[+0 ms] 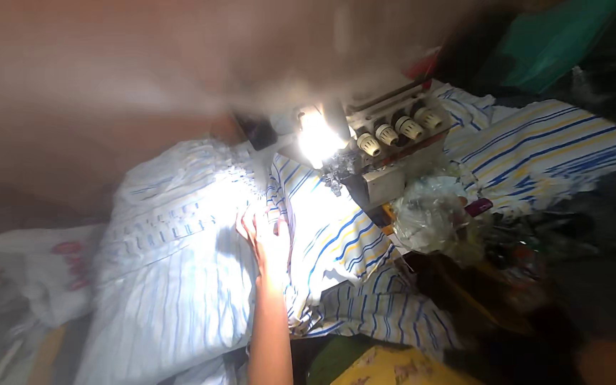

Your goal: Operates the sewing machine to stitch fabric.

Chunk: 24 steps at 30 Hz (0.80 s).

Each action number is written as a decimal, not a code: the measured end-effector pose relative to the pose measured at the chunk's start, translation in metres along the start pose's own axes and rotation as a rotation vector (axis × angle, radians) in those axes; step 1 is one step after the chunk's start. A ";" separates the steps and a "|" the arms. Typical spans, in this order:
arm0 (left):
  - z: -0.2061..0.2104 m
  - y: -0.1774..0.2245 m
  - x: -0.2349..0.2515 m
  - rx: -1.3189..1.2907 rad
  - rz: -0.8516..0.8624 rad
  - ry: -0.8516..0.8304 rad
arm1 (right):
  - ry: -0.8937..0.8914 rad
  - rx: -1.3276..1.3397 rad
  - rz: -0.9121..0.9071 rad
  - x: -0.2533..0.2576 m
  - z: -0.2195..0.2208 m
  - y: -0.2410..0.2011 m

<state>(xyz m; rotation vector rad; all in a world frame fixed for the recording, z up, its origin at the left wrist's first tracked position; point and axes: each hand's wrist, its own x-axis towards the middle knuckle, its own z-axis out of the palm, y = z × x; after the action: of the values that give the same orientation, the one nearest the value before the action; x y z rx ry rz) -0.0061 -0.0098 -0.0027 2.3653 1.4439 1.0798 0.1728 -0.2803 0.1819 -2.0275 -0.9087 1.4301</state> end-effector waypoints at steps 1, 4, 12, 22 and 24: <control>0.000 0.001 0.000 0.007 0.009 -0.004 | 0.087 0.029 -0.204 0.016 0.000 0.028; -0.002 -0.002 0.001 -0.015 0.006 0.002 | 0.123 0.129 -0.765 0.011 -0.033 0.087; -0.007 0.000 0.002 0.015 0.083 -0.032 | 1.041 -0.047 -0.745 0.135 -0.107 0.124; -0.013 -0.007 0.011 0.113 -0.086 -0.259 | 1.008 -0.655 -0.406 0.170 -0.108 0.155; -0.011 -0.009 0.009 0.074 -0.053 -0.198 | 0.977 -0.723 -0.437 0.173 -0.111 0.161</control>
<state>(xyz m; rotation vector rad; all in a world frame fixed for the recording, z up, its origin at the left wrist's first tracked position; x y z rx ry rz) -0.0172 -0.0003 0.0058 2.3902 1.4892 0.7674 0.3553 -0.2570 -0.0033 -2.3638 -1.3422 -0.2292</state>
